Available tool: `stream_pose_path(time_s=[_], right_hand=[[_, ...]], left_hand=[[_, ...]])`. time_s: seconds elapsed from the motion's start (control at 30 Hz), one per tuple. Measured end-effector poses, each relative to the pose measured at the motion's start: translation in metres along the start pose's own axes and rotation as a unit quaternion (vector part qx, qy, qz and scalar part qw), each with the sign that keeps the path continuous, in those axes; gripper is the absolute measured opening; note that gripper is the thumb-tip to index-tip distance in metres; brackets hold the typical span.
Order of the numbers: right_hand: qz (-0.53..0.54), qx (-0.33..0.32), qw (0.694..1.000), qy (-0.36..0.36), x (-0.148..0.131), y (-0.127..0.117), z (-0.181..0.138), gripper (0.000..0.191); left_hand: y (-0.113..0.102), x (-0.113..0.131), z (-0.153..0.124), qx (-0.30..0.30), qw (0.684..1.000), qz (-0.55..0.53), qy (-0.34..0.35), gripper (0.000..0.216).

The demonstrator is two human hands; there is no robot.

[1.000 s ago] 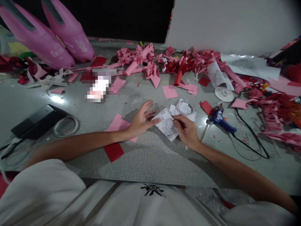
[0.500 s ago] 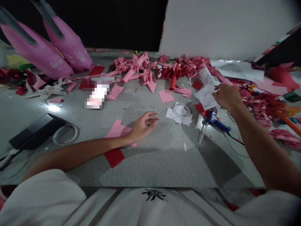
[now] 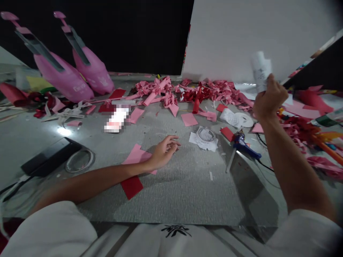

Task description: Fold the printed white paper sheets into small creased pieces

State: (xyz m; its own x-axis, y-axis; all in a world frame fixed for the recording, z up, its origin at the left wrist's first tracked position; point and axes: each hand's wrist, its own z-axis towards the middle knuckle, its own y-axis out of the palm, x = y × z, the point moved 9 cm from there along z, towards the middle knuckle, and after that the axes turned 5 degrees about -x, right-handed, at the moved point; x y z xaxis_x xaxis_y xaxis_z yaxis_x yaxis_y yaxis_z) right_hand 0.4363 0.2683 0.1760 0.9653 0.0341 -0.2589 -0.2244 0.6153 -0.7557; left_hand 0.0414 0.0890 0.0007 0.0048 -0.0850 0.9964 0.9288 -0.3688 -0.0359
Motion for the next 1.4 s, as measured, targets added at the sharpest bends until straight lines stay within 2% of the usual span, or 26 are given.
stream_pose_path(time_s=[0.07,0.13,0.17,0.23,0.27,0.3,0.33,0.37,0.43,0.5,0.57,0.63,0.7,0.8,0.87,0.93,1.03,1.1,1.17,1.27,1.33,1.4], right_hand=[[0.037,0.024,0.989,-0.144,-0.048,-0.022,-0.032,0.05],[0.092,-0.003,0.953,-0.289,-0.1,-0.035,-0.085,0.046],[0.125,-0.037,0.927,-0.351,-0.123,-0.038,-0.115,0.043],[0.167,-0.164,0.888,-0.396,-0.156,-0.029,-0.169,0.04],[0.184,-0.216,0.874,-0.395,-0.165,-0.024,-0.191,0.04],[0.202,-0.245,0.865,-0.388,-0.171,-0.021,-0.21,0.04],[0.219,-0.247,0.869,-0.37,-0.173,-0.02,-0.221,0.041],[0.234,-0.221,0.887,-0.33,-0.169,-0.021,-0.226,0.043],[0.276,-0.136,0.928,-0.21,-0.151,-0.022,-0.228,0.052],[0.332,-0.125,0.931,-0.086,-0.131,-0.007,-0.232,0.058],[0.376,-0.181,0.909,-0.002,-0.122,0.016,-0.239,0.048],[0.397,-0.221,0.89,0.037,-0.118,0.03,-0.243,0.039],[0.413,-0.234,0.878,0.059,-0.113,0.035,-0.242,0.039],[0.429,-0.244,0.867,0.07,-0.108,0.035,-0.236,0.044],[0.432,-0.242,0.867,0.053,-0.11,0.031,-0.233,0.046],[0.437,-0.231,0.869,0.03,-0.113,0.025,-0.232,0.052],[0.449,-0.236,0.862,0.005,-0.121,0.02,-0.236,0.071],[0.459,-0.241,0.855,-0.001,-0.123,0.018,-0.24,0.074],[0.478,-0.25,0.842,-0.01,-0.126,0.016,-0.241,0.07],[0.508,-0.285,0.813,-0.024,-0.13,0.014,-0.243,0.079],[0.524,-0.325,0.786,-0.028,-0.134,0.016,-0.244,0.086],[0.539,-0.363,0.759,-0.038,-0.139,0.017,-0.246,0.086]], left_hand=[[0.0,0.004,0.0,0.0,1.0,-0.002,0.008,0.048],[-0.002,0.016,-0.001,0.01,0.999,0.003,0.049,0.064],[-0.004,0.025,-0.002,0.017,0.997,0.008,0.077,0.076],[-0.006,0.041,-0.006,0.023,0.992,0.016,0.122,0.099],[-0.004,0.044,-0.006,0.012,0.993,0.019,0.117,0.1],[-0.002,0.044,-0.007,0.001,0.995,0.023,0.094,0.088],[-0.002,0.041,-0.007,-0.001,0.998,0.026,0.061,0.071],[-0.004,0.038,-0.008,0.009,0.999,0.03,0.035,0.058],[-0.01,0.033,-0.009,0.046,0.999,0.029,0.002,0.045],[-0.016,0.028,-0.01,0.076,0.997,0.025,-0.014,0.044],[-0.017,0.022,-0.008,0.08,0.996,0.02,-0.027,0.045],[-0.015,0.019,-0.007,0.066,0.997,0.012,-0.023,0.051],[-0.009,0.015,-0.005,0.035,0.999,-0.002,-0.014,0.069],[-0.001,0.009,-0.005,-0.01,1.0,-0.012,-0.001,0.096],[0.001,0.007,-0.006,-0.019,1.0,-0.003,0.007,0.107],[0.003,0.005,-0.009,-0.026,1.0,0.008,0.005,0.113],[0.007,0.011,-0.013,-0.037,0.999,0.02,0.017,0.118],[0.007,0.016,-0.014,-0.028,0.999,0.016,0.029,0.124],[-0.001,0.016,-0.014,0.008,1.0,-0.006,0.022,0.119],[-0.016,0.005,-0.011,0.069,0.996,-0.056,-0.025,0.089],[-0.017,-0.003,-0.008,0.059,0.991,-0.091,-0.077,0.079],[-0.007,-0.006,-0.008,0.012,0.985,-0.114,-0.132,0.077]])
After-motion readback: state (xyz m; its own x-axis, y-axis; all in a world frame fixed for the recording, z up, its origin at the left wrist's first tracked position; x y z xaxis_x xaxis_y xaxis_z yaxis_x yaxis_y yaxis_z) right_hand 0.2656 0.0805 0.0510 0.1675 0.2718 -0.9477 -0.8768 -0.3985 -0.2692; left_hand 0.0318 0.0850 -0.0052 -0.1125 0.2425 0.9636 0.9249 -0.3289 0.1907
